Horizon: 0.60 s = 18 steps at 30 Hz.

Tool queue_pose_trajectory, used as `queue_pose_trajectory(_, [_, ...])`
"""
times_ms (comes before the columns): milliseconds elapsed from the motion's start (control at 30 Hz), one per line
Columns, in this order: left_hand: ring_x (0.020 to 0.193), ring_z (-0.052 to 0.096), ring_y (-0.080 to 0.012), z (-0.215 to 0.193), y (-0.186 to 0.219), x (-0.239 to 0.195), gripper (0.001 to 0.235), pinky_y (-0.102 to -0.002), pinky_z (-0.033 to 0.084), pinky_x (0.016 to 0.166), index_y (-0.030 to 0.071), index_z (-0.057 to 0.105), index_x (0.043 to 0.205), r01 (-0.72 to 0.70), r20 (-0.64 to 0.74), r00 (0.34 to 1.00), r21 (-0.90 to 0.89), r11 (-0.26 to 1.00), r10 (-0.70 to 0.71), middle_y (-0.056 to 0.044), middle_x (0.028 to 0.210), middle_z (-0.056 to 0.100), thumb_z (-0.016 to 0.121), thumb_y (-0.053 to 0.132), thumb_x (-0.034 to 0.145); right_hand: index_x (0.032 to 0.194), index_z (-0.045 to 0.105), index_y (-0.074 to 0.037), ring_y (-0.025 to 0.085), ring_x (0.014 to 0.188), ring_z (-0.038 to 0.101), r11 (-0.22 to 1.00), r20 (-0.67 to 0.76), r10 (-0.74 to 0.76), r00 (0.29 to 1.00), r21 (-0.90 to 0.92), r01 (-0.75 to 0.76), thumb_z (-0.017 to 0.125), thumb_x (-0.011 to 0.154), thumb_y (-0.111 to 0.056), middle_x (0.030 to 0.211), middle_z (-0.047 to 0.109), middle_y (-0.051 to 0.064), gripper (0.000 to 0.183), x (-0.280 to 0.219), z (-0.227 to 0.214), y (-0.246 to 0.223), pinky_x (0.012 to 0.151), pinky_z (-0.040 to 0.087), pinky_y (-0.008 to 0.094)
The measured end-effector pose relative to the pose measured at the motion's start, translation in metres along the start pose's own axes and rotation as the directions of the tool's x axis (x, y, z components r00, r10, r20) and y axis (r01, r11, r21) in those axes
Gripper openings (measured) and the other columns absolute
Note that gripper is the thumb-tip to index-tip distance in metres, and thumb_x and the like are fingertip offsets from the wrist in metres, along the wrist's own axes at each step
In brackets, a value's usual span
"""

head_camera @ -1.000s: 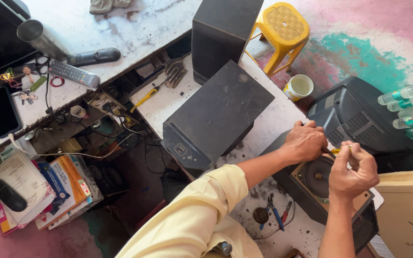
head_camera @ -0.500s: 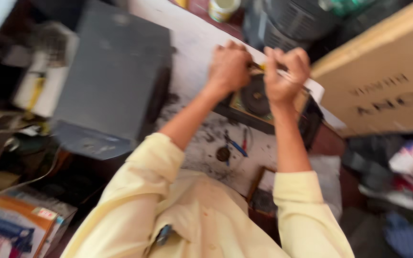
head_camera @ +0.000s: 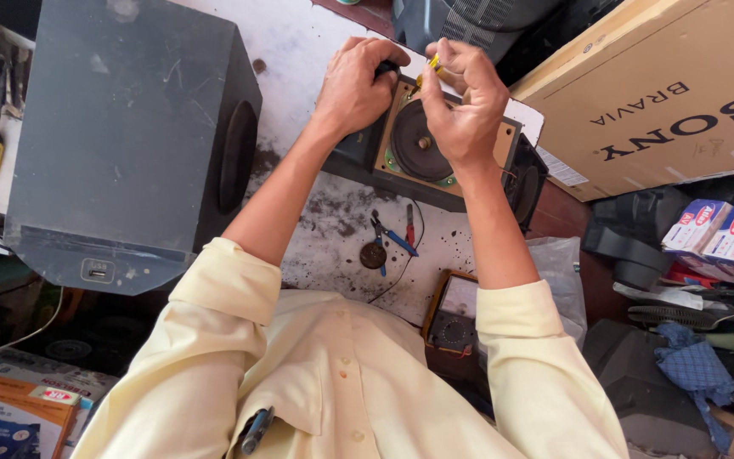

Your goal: The person uses a screwdriver to remove screws from a speaker's front panel, then reconnects wires to the back terminals of multiple speakers. The person handles the speaker enclosures and wires throughout the process.

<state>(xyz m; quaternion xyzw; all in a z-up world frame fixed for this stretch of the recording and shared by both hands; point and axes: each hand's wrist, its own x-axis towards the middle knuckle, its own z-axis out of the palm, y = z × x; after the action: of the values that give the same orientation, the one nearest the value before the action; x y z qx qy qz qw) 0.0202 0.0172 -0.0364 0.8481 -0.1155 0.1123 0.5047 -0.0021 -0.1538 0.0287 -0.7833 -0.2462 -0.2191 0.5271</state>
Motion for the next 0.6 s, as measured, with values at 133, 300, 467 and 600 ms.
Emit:
queue_pose_trajectory(133, [0.115, 0.06, -0.0323, 0.0041, -0.0022, -0.003, 0.023, -0.046, 0.045, 0.102, 0.01, 0.074, 0.104, -0.029, -0.037, 0.999, 0.025, 0.999, 0.03, -0.007, 0.107, 0.073, 0.064, 0.007, 0.084, 0.089, 0.064, -0.002, 0.014, 0.073, 0.069, 0.986, -0.101, -0.039, 0.994, -0.165, 0.022, 0.085, 0.096, 0.004, 0.088, 0.066, 0.008, 0.023, 0.0033, 0.0053, 0.0016, 0.066, 0.056, 0.026])
queue_pose_trajectory(300, [0.113, 0.06, -0.0324, 0.0077, -0.0048, -0.0036, 0.021, -0.048, 0.044, 0.101, 0.011, 0.075, 0.102, -0.059, -0.067, 0.996, 0.077, 0.995, 0.065, -0.007, 0.105, 0.073, 0.065, 0.009, 0.084, 0.099, 0.061, 0.004, 0.018, 0.084, 0.07, 0.967, -0.052, -0.156, 0.986, -0.211, 0.141, 0.08, 0.095, 0.005, 0.098, 0.064, 0.012, 0.02, 0.0024, 0.0024, 0.0018, 0.073, 0.059, 0.029])
queue_pose_trajectory(467, [0.112, 0.06, -0.0326, 0.009, -0.006, -0.0024, 0.02, -0.049, 0.044, 0.099, 0.012, 0.075, 0.1, -0.073, -0.072, 0.994, 0.086, 0.994, 0.079, -0.006, 0.104, 0.073, 0.065, 0.009, 0.084, 0.094, 0.059, 0.003, 0.017, 0.078, 0.071, 0.998, -0.084, 0.001, 0.997, -0.058, -0.006, 0.076, 0.097, 0.006, 0.093, 0.068, 0.01, 0.017, 0.0014, 0.0011, 0.0064, 0.068, 0.058, 0.028])
queue_pose_trajectory(600, [0.111, 0.061, -0.032, 0.0072, -0.0031, -0.0038, 0.018, -0.047, 0.046, 0.099, 0.012, 0.075, 0.099, -0.073, -0.065, 0.995, 0.075, 0.995, 0.078, -0.006, 0.103, 0.072, 0.065, 0.01, 0.084, 0.094, 0.058, 0.002, 0.013, 0.078, 0.072, 0.982, -0.095, -0.025, 0.995, -0.189, 0.006, 0.083, 0.099, 0.005, 0.095, 0.064, 0.009, 0.026, 0.0021, -0.0038, 0.0043, 0.068, 0.059, 0.025])
